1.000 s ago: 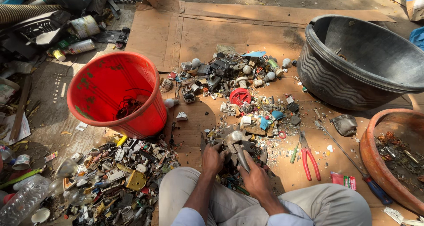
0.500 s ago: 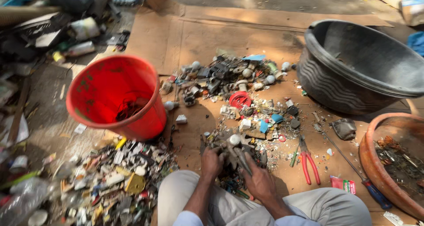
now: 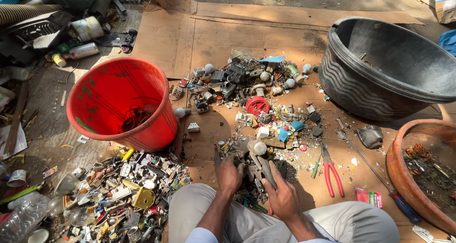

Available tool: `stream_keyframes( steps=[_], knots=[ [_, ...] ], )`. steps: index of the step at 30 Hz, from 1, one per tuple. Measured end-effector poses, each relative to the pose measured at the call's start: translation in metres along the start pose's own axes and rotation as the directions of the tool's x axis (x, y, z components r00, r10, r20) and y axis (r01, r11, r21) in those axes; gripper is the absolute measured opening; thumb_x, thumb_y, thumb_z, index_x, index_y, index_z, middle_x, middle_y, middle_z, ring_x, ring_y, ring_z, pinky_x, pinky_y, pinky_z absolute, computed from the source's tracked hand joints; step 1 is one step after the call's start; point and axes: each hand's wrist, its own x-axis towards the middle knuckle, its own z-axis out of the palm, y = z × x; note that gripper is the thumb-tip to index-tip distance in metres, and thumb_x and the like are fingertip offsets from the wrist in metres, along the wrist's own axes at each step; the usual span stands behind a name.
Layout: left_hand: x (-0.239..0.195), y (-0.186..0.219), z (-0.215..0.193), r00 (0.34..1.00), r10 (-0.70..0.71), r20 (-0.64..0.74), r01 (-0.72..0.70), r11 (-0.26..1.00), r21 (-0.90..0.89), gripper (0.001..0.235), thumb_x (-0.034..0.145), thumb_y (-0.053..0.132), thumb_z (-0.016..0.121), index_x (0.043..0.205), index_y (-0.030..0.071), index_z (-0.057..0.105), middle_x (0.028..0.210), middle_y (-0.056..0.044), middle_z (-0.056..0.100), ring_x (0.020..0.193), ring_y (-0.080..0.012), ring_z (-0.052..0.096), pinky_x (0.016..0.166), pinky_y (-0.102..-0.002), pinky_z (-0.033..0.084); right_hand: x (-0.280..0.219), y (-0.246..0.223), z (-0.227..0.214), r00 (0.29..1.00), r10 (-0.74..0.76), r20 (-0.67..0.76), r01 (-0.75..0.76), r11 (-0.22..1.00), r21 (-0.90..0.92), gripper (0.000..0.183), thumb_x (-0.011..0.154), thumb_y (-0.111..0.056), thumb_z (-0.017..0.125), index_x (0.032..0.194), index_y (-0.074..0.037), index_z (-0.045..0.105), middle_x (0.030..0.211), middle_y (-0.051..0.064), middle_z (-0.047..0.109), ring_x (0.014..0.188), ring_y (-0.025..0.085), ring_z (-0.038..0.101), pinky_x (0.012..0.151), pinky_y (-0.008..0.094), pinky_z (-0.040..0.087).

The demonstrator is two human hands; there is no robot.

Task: The person sits on a cardboard sheet and uses a hammer and pliers to break apart and dismantle small electronic components. They repeatedly strike a metal object held in their left hand with a hammer in their right hand, occasionally using pliers to pull or adjust parts. Debris from the dismantled items accumulates on the cardboard around them.

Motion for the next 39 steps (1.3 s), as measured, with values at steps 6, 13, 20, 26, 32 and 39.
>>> stream_keyframes(
  steps=[6, 13, 20, 26, 32, 39],
  knots=[
    [-0.001, 0.001, 0.001, 0.999, 0.030, -0.020, -0.030, 1.000, -0.007, 0.047, 0.086, 0.022, 0.076, 0.127, 0.005, 0.062, 0.118, -0.020, 0.067, 0.108, -0.0393, 0.066, 0.094, -0.048, 0.052, 0.018, 0.030, 0.015, 0.604, -0.691, -0.397, 0.591, 0.723, -0.357, 0.029, 0.105, -0.027, 0.064, 0.125, -0.009, 0.054, 0.085, 0.019, 0.073, 0.070, 0.033, 0.073, 0.062, 0.043, 0.058],
    [-0.004, 0.001, -0.001, 0.993, 0.100, -0.059, -0.099, 0.995, 0.020, 0.045, 0.087, 0.021, 0.073, 0.128, 0.005, 0.063, 0.116, -0.020, 0.068, 0.105, -0.0415, 0.066, 0.091, -0.050, 0.053, 0.048, 0.034, 0.025, 0.996, 0.048, 0.079, -0.002, 0.867, -0.498, 0.069, 0.098, -0.040, 0.053, 0.160, -0.027, 0.027, 0.091, 0.018, 0.076, 0.076, 0.036, 0.075, 0.070, 0.050, 0.058],
    [0.001, 0.001, -0.004, 0.997, 0.073, 0.005, -0.073, 0.996, 0.061, 0.042, 0.092, 0.024, 0.069, 0.130, 0.007, 0.063, 0.123, -0.018, 0.066, 0.106, -0.0367, 0.068, 0.094, -0.048, 0.054, 0.028, 0.019, 0.012, 0.925, -0.349, -0.149, 0.332, 0.935, -0.123, 0.062, 0.104, -0.033, 0.057, 0.161, -0.022, 0.034, 0.100, 0.015, 0.073, 0.080, 0.025, 0.072, 0.068, 0.039, 0.060],
    [0.001, 0.009, 0.005, 0.923, 0.380, -0.062, -0.361, 0.910, 0.206, 0.061, 0.081, 0.009, 0.061, 0.142, 0.010, 0.060, 0.140, -0.025, 0.049, 0.119, -0.0405, 0.055, 0.099, -0.049, 0.048, 0.017, 0.060, -0.007, 0.978, 0.209, -0.002, -0.175, 0.824, 0.539, 0.038, 0.096, -0.022, 0.063, 0.132, -0.015, 0.059, 0.065, 0.004, 0.055, 0.045, 0.013, 0.047, 0.039, 0.035, 0.041],
    [0.026, -0.010, 0.043, 0.907, 0.420, -0.024, -0.387, 0.854, 0.347, 0.024, 0.098, 0.014, 0.049, 0.115, 0.004, 0.063, 0.133, -0.023, 0.052, 0.121, -0.0392, 0.051, 0.101, -0.052, 0.044, 0.059, 0.129, 0.026, 0.910, 0.390, 0.144, -0.351, 0.536, 0.768, 0.015, 0.096, -0.020, 0.064, 0.103, -0.010, 0.056, 0.065, 0.005, 0.055, 0.044, 0.019, 0.051, 0.040, 0.037, 0.042],
    [0.013, -0.002, 0.019, 0.955, 0.293, 0.043, -0.293, 0.913, 0.284, 0.035, 0.101, 0.014, 0.042, 0.128, 0.006, 0.063, 0.115, -0.024, 0.057, 0.115, -0.0388, 0.054, 0.101, -0.051, 0.046, 0.092, 0.190, 0.063, 0.952, 0.287, -0.110, -0.273, 0.953, 0.129, 0.032, 0.089, -0.020, 0.071, 0.109, -0.001, 0.054, 0.081, 0.020, 0.068, 0.064, 0.034, 0.072, 0.058, 0.047, 0.057]
  ],
)
